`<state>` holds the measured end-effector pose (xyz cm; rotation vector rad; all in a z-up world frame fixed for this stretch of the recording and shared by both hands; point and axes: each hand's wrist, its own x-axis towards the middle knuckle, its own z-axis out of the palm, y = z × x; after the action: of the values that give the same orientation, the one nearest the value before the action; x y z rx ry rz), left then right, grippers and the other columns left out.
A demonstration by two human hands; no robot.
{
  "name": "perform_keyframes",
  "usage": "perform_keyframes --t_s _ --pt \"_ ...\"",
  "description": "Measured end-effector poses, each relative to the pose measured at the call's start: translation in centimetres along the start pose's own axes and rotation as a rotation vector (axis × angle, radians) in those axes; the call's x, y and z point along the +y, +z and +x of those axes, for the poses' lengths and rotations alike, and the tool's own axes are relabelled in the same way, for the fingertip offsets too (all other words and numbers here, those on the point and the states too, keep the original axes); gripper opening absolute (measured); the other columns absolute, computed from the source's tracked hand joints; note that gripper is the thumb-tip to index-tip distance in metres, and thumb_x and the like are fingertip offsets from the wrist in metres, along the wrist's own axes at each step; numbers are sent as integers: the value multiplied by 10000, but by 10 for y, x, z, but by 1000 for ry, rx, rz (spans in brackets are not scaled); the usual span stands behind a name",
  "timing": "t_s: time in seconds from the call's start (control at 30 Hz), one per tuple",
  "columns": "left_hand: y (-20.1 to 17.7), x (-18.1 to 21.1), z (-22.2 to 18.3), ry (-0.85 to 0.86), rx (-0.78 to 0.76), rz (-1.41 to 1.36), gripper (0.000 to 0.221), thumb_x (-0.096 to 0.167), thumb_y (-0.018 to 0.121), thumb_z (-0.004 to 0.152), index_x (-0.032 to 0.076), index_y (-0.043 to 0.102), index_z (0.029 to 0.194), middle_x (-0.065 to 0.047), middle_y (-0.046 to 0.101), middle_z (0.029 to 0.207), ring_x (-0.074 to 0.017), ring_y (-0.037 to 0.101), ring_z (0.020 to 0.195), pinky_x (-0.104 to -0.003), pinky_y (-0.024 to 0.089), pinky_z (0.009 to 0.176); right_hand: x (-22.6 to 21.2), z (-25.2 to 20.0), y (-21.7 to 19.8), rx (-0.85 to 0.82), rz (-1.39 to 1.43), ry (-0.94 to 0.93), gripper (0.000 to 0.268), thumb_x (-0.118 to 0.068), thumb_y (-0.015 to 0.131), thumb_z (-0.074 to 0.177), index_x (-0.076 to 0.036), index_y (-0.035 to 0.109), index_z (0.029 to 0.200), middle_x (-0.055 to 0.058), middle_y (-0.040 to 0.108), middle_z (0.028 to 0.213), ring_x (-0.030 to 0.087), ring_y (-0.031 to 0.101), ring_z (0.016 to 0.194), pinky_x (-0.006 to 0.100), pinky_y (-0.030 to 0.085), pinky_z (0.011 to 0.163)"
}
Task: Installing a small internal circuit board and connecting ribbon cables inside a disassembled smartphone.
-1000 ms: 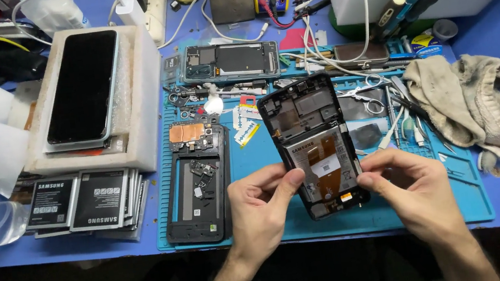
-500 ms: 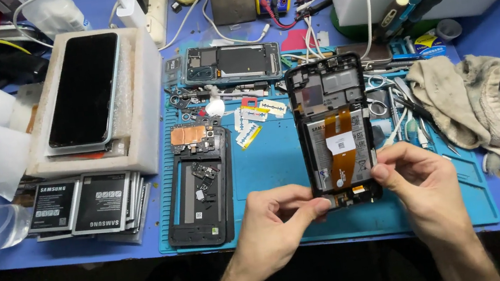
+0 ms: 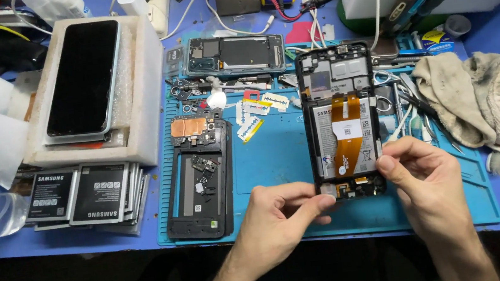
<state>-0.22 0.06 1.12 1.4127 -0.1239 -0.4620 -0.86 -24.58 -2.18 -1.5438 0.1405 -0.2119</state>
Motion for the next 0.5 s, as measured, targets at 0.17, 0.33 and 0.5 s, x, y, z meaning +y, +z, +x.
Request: perform_keyframes --t_s 0.17,0.33,0.5 --pt "9 -4 -3 47 37 -180 170 85 753 972 -49 783 872 -175 837 874 -252 859 855 -273 727 758 -1 1 3 -17 36 -10 162 -160 795 945 -47 698 1009 25 681 926 92 619 835 200 492 792" --pt "5 6 -6 7 30 -125 191 135 738 984 -31 798 909 -179 853 905 -252 867 827 -262 731 720 -2 2 0 -33 64 -11 158 -158 786 957 -48 688 1013 15 678 908 76 611 814 183 483 768" --pt "-16 10 -8 86 -30 145 827 681 513 915 -23 753 1278 -194 854 872 -198 856 813 -286 747 692 -11 4 -18 -58 -47 -22 177 -153 776 954 -19 718 1055 59 733 973 110 657 878 211 526 850"
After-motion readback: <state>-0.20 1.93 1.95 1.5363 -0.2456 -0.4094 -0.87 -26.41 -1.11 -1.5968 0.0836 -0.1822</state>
